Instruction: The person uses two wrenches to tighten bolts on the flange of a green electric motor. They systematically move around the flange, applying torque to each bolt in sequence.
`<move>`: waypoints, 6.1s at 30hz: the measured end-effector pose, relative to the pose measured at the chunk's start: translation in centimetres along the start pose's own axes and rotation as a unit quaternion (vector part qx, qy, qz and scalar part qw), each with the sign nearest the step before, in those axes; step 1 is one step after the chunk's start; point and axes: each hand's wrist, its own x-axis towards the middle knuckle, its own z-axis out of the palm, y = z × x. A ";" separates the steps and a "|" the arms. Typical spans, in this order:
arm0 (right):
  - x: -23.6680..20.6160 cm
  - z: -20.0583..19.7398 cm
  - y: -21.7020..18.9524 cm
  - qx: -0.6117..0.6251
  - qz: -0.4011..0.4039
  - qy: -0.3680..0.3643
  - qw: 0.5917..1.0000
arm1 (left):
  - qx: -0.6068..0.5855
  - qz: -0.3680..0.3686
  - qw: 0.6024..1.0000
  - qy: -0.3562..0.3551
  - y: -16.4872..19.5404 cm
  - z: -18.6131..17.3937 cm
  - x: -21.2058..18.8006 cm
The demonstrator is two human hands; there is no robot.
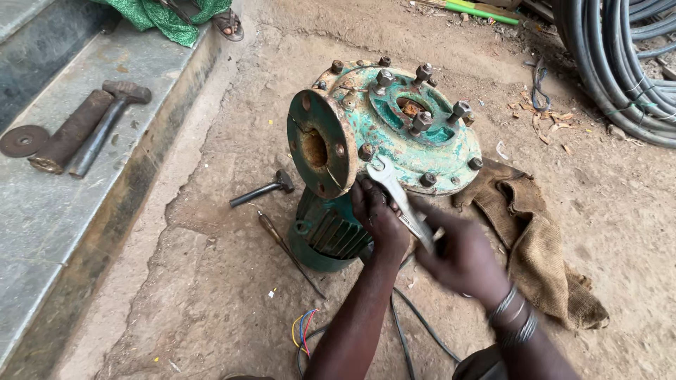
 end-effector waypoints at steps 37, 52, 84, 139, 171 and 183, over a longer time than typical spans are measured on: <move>8.8 -4.6 6.7 0.099 -0.203 -0.104 0.969 | -0.070 -0.201 0.977 0.015 5.4 0.8 -0.1; 1.2 12.1 -4.4 0.048 -0.226 0.249 0.941 | -0.121 -0.085 0.988 -0.046 -0.4 -2.4 -0.2; 6.4 -4.9 8.3 0.182 -0.190 -0.086 0.961 | -0.177 -0.228 0.950 -0.116 5.9 -2.8 0.0; 17.1 -10.6 4.1 -0.173 -0.403 -0.054 0.897 | -0.120 -0.170 0.971 -0.113 6.5 -2.1 0.5; 12.9 -8.6 6.7 -0.005 -0.245 -0.070 0.967 | -0.100 -0.229 0.967 -0.048 5.7 -1.1 -0.1; 7.3 -6.1 2.7 0.040 -0.104 -0.029 0.993 | -0.116 -0.203 0.969 -0.077 5.6 -1.4 0.1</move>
